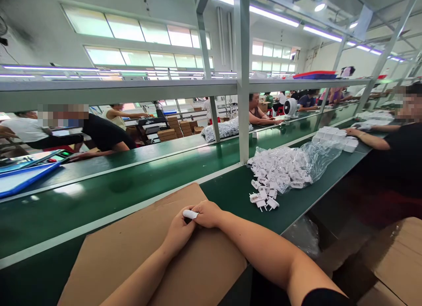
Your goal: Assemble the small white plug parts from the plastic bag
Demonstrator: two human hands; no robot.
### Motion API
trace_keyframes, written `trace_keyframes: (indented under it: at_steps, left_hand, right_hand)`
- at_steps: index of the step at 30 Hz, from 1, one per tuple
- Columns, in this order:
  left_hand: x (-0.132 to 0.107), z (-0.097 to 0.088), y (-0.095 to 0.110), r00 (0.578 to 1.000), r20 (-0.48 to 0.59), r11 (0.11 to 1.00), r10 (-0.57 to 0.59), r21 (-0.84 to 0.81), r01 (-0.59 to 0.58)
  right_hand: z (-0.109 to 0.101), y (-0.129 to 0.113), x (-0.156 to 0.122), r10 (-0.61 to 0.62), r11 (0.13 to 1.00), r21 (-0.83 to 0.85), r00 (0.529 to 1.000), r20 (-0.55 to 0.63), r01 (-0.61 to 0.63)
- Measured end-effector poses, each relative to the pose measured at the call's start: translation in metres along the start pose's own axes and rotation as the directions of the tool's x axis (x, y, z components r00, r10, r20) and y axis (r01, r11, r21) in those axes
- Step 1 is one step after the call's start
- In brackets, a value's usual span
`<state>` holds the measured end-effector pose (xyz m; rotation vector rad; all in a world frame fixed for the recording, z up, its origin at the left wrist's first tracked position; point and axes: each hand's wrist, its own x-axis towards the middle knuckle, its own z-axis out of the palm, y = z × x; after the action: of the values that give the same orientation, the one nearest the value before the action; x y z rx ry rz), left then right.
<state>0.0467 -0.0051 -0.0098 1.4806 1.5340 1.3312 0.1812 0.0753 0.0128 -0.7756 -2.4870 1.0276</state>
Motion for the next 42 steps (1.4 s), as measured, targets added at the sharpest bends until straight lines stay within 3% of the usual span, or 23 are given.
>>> trace_keyframes:
  at_steps: [9, 42]
  left_hand:
    - [0.0020, 0.0004, -0.0083, 1.000, 0.000, 1.000, 0.009, 0.001, -0.009]
    - [0.0012, -0.0006, -0.0033, 1.000, 0.017, 0.999, 0.010, 0.045, -0.011]
  right_hand:
    - [0.0006, 0.0008, 0.0002, -0.005, 1.000, -0.012, 1.000, -0.001, 0.005]
    - [-0.0006, -0.0011, -0.0008, 0.006, 1.000, -0.014, 1.000, 0.005, -0.006]
